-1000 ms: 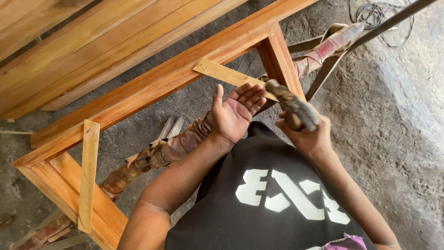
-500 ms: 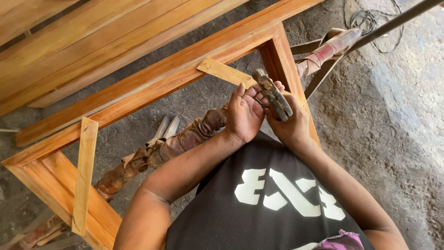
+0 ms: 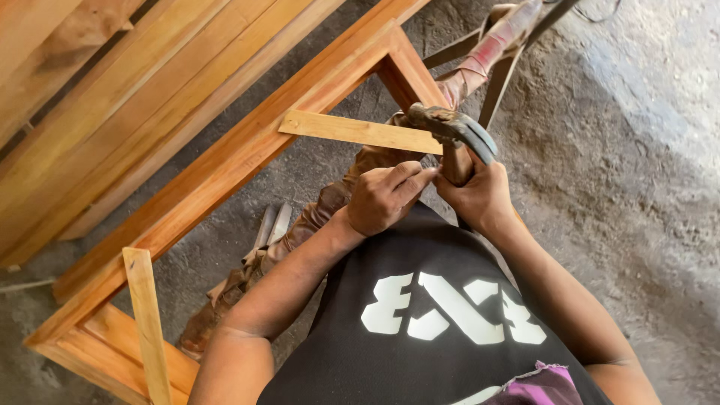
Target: The person selects nails from a container, then uses a hammer to drive nails into a wooden frame, securing a small wooden strip to the frame. The person continues hammering nails at different points along the frame to attach the strip.
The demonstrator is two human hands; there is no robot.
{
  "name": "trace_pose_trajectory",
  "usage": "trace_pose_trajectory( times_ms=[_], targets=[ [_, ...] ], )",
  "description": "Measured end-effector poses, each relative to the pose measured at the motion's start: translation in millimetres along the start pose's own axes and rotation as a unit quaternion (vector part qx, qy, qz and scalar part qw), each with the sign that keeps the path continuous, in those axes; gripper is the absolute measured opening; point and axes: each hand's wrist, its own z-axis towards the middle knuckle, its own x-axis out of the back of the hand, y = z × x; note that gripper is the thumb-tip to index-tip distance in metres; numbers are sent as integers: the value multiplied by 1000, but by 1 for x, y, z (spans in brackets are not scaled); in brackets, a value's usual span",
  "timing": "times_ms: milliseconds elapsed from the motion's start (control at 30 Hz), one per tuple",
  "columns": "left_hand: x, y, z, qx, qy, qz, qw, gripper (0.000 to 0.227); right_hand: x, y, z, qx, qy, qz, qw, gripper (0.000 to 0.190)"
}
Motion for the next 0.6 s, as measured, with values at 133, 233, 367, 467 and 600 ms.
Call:
trace_pose_trajectory(
  times_ms=[133, 233, 367, 467, 600],
  targets=[
    [-7, 0, 18, -35, -52, 22, 998, 16, 6, 3, -2, -14, 3, -9, 1000, 40],
    [-24, -9, 21, -10, -91, -15, 996, 10, 12, 10, -8, -92, -7, -24, 995, 41],
    [-55, -29, 27, 125, -18, -128, 984, 9, 44, 20, -29, -157, 28, -15, 987, 40],
    [-79, -44, 39, 183, -53, -171, 967, 8, 75, 32, -51, -211, 38, 1, 977, 36],
    [-94, -50, 50, 162, -84, -174, 968, 7, 97, 55, -82, -249, 64, 167, 952, 37]
  ],
)
